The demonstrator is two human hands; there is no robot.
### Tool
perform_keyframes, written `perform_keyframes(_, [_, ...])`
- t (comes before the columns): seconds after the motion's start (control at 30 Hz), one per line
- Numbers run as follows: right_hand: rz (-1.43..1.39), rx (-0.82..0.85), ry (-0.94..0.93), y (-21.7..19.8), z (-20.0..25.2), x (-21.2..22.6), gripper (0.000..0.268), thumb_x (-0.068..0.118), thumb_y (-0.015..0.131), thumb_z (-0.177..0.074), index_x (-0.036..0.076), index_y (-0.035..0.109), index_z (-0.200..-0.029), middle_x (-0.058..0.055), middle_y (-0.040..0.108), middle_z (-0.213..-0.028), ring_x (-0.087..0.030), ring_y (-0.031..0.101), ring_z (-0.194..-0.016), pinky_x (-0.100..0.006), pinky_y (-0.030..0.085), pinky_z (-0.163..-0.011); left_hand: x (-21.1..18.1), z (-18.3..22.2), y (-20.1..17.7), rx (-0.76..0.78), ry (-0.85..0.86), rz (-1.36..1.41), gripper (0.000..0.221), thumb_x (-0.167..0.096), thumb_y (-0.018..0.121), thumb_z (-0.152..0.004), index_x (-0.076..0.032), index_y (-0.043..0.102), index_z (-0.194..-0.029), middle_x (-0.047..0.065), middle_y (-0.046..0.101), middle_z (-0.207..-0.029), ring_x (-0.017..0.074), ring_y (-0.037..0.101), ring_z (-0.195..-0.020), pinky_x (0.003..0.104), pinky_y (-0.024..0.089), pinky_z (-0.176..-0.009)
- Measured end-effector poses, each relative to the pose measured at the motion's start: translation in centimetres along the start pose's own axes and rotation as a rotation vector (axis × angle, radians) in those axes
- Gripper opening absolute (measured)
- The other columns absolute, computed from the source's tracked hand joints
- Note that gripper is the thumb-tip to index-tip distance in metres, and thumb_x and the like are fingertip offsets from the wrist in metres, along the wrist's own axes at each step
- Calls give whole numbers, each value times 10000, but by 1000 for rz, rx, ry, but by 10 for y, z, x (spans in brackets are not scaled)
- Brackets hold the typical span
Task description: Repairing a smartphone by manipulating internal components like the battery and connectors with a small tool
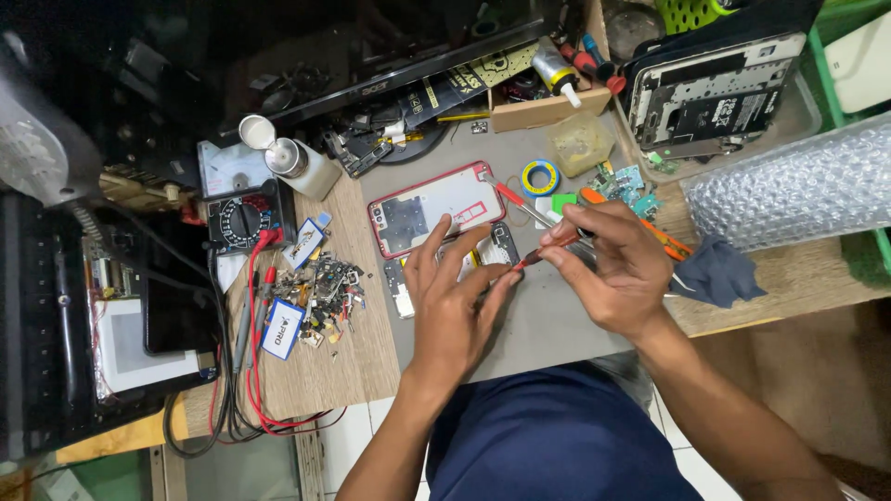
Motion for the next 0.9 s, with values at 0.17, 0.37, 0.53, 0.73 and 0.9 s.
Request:
perform_keyframes(0.17, [23,-39,17,-6,2,-7,446,-175,745,-857,-156,602,-1279,-222,633,-972,-288,735,-867,-386,628,-778,7,-8,-5,-3,-11,-52,87,-254,777,-912,-170,775,-892,50,681,-1266,448,490,-1363,577,322,-1065])
perform_keyframes(0.37, [71,-28,-11,1,-3,2,440,-177,774,-831,-158,630,-1246,-223,649,-940,-306,741,-831,-398,626,-746,25,-26,-11,-103,-56,-174,84,-270,777,-925,-211,797,-981,41,680,-1267,434,501,-1346,544,313,-1062])
perform_keyframes(0.53, [100,-35,-17,0,-3,2,424,-167,785,-825,-157,648,-1226,-222,668,-935,-306,752,-823,-392,627,-739,39,-31,-10,-97,-90,-147,145,-278,756,-947,-218,804,-1070,53,687,-1287,432,500,-1353,534,307,-1082])
perform_keyframes(0.73, [68,-8,15,6,-2,3,435,-186,765,-826,-167,628,-1238,-267,713,-939,-327,755,-821,-423,628,-741,43,-16,-23,-124,-124,-71,133,-250,780,-934,-160,807,-1028,93,716,-1219,429,582,-1278,547,395,-1058])
perform_keyframes(0.9, [111,-5,-12,11,-2,-2,443,-162,785,-838,-139,639,-1256,-266,738,-940,-316,756,-823,-412,624,-749,25,3,-22,-10,-125,35,248,-238,784,-900,-70,785,-1083,199,704,-1238,510,541,-1311,603,392,-1088])
Point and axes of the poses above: each hand's wrist, its own z-axis away from the middle knuckle, its own y-axis out of the palm, x = y × z, the point moved 5 cm from there along -z, towards the middle knuckle
